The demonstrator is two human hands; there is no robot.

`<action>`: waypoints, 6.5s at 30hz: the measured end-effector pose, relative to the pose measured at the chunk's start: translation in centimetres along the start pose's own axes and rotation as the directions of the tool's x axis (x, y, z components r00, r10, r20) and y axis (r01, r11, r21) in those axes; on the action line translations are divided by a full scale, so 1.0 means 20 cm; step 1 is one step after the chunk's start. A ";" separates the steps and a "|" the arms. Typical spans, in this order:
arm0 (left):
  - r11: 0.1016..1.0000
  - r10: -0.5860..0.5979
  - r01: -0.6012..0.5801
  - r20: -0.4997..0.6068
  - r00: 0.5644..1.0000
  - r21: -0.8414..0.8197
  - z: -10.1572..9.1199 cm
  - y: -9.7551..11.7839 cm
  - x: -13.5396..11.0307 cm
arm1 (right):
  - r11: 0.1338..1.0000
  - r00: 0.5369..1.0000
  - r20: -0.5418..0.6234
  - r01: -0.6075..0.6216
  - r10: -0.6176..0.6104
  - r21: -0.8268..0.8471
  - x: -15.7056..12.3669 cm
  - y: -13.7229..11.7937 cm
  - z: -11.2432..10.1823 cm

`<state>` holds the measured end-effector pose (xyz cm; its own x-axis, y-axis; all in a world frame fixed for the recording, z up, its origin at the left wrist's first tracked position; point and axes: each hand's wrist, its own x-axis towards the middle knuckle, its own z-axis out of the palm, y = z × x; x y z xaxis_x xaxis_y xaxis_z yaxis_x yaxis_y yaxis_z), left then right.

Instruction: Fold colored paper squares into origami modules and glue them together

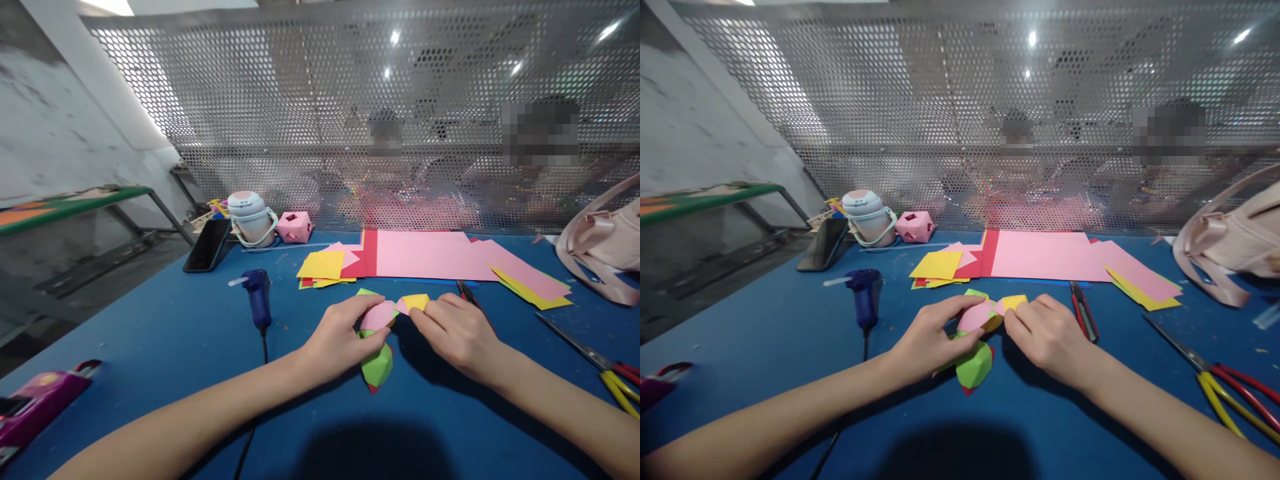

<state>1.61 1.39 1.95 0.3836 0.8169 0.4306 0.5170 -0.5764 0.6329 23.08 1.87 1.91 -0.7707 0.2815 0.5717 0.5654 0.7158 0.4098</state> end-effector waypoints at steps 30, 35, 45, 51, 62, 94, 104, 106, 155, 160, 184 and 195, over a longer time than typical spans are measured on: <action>0.999 -0.007 0.007 0.006 1.000 0.038 0.05 -0.02 -0.02 | 0.996 0.997 0.014 -0.070 0.069 0.059 0.04 -0.10 0.03; 0.999 -0.026 0.025 -0.014 1.000 -0.039 0.04 -0.02 -0.02 | 0.987 0.994 -0.004 -0.106 0.107 0.123 0.04 -0.12 0.03; 0.944 -0.116 0.117 0.023 0.993 -0.308 0.01 0.00 0.00 | 0.956 0.980 -0.190 -0.003 0.062 0.294 -0.01 -0.06 -0.01; 0.917 -0.154 0.151 0.020 0.988 -0.370 -0.01 0.00 -0.01 | 0.945 0.981 -0.102 -0.125 0.163 0.303 -0.05 0.01 0.04; 0.950 -0.078 0.066 -0.028 0.997 -0.304 0.03 -0.04 -0.03 | 0.875 0.965 0.011 -0.241 0.261 0.419 -0.08 -0.07 0.08; 0.978 0.202 -0.203 -0.024 0.979 -0.056 0.04 -0.08 -0.05 | 0.921 0.987 -0.017 -0.140 0.157 0.365 -0.07 -0.11 0.09; 0.990 0.133 -0.134 -0.011 0.991 -0.051 0.04 -0.07 -0.06 | 0.939 0.989 -0.050 -0.113 0.137 0.326 -0.08 -0.11 0.10; 0.988 0.146 -0.146 -0.004 0.989 -0.058 0.04 -0.08 -0.06 | 0.940 0.990 -0.054 -0.109 0.133 0.322 -0.07 -0.11 0.10; 0.994 0.088 -0.081 0.089 0.992 -0.073 -0.13 -0.06 0.04 | 0.048 0.603 0.577 -0.713 0.551 0.700 -0.01 0.07 0.02; 0.999 -0.015 0.019 0.107 0.994 -0.044 -0.12 -0.16 0.09 | 0.175 0.637 0.722 -0.770 0.269 0.614 -0.02 0.18 0.00; 0.983 0.153 -0.173 0.251 0.956 0.058 0.04 -0.28 0.17 | 0.429 0.645 0.757 -0.716 0.103 0.551 0.02 0.19 -0.05; 0.996 0.083 -0.090 0.197 0.977 0.027 0.03 -0.28 0.16 | 0.473 0.628 0.739 -0.742 0.243 0.475 -0.01 0.19 0.01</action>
<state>0.36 7.24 -0.61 0.5682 0.7462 0.3470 0.5007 -0.6481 0.5738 25.40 4.65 3.30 -0.5637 0.8233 -0.0671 0.7000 0.4330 -0.5679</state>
